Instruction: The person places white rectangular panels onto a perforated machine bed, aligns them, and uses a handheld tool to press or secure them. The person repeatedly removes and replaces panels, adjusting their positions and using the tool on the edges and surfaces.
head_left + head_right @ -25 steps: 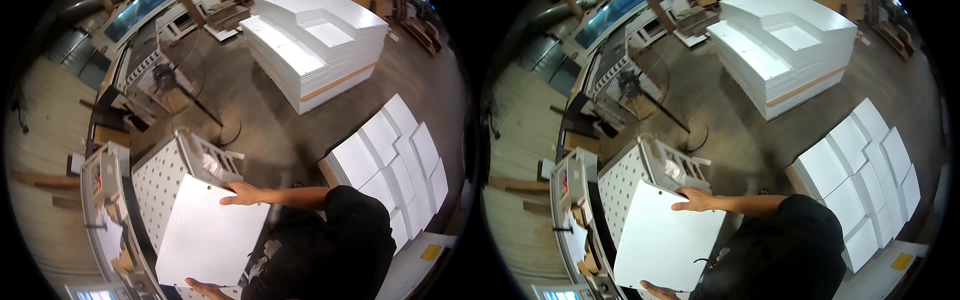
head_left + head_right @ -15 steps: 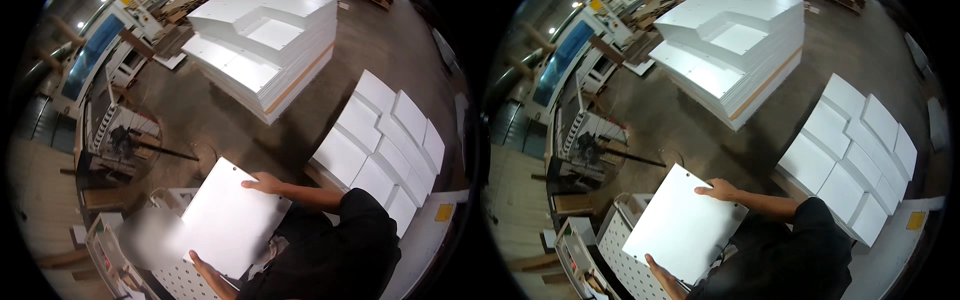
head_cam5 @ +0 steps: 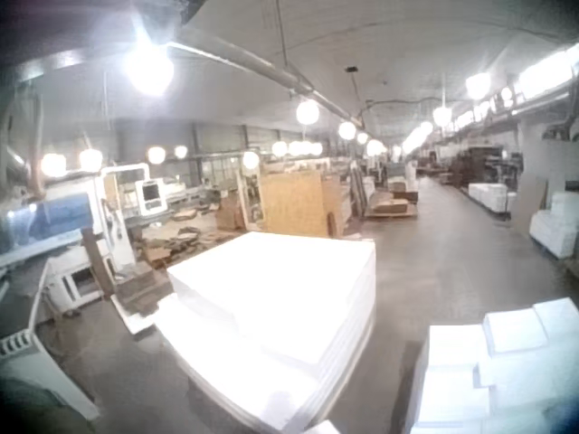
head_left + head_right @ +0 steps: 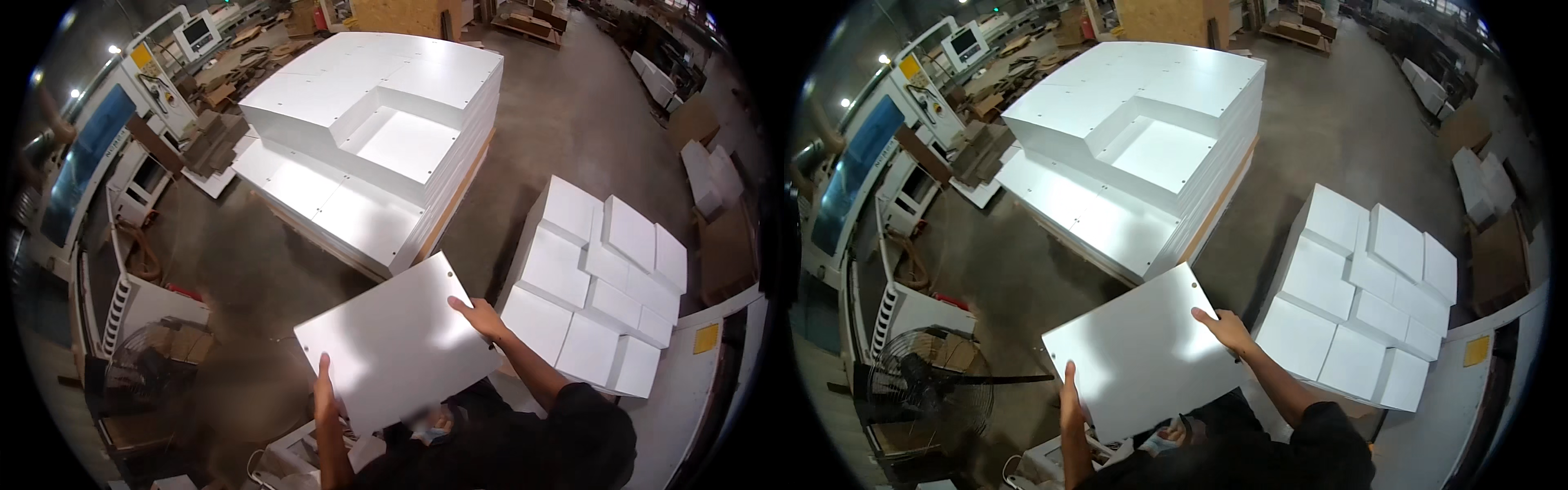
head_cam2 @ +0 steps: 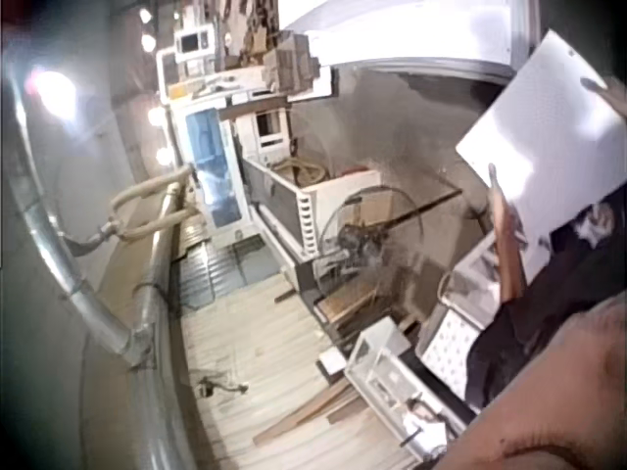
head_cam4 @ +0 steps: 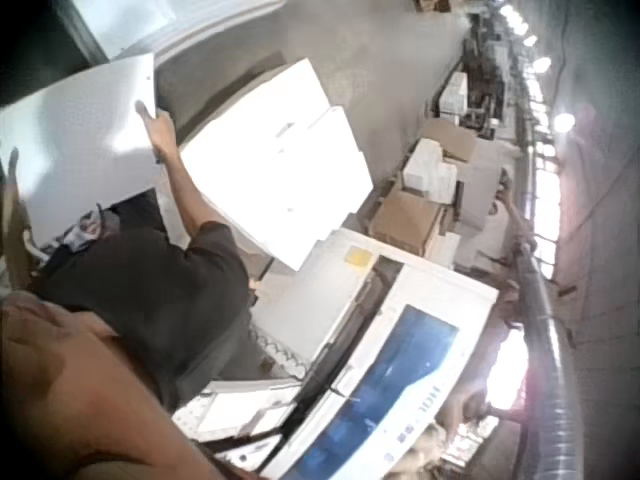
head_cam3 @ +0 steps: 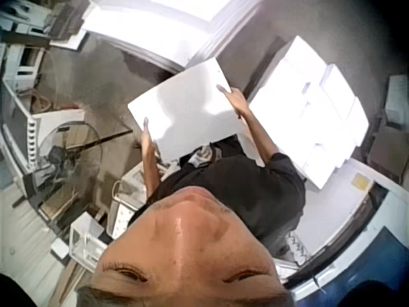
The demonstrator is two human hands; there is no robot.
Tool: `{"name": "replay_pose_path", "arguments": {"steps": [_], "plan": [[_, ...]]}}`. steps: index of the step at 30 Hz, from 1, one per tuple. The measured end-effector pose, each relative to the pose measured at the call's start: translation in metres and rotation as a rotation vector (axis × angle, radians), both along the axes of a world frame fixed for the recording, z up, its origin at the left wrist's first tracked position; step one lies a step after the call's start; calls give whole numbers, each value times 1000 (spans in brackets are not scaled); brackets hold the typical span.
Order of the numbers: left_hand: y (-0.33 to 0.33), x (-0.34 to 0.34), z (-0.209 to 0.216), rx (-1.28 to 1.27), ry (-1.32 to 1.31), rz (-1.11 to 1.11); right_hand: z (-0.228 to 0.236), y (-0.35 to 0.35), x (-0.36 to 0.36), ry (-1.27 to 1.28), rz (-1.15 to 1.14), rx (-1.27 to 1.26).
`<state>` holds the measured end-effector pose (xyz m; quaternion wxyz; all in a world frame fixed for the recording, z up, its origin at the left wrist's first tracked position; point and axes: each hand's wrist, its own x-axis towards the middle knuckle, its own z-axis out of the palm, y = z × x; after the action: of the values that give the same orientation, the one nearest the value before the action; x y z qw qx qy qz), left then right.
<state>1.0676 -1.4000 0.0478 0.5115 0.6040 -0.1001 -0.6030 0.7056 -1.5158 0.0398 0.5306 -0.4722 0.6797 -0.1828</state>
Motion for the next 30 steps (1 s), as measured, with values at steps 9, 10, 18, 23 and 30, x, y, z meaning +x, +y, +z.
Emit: {"name": "replay_pose_path", "arguments": {"steps": [9,10,18,23,30], "plan": [[-266,-7,-13,49,-188,-434,-38,-124,-43,-98,-420,-47],[-294,-14,-8,74,-128,-458,-38,-134,-48,-67,-432,-29],[-484,-66,-18,131,-229,-579,-51,-285,-88,-130,-561,65],[-562,-78,-59,175,-335,-619,-71,-332,-110,-26,-653,102],[-497,-11,-99,-31,-244,-72,-84,-340,-97,-131,-761,8]]}}
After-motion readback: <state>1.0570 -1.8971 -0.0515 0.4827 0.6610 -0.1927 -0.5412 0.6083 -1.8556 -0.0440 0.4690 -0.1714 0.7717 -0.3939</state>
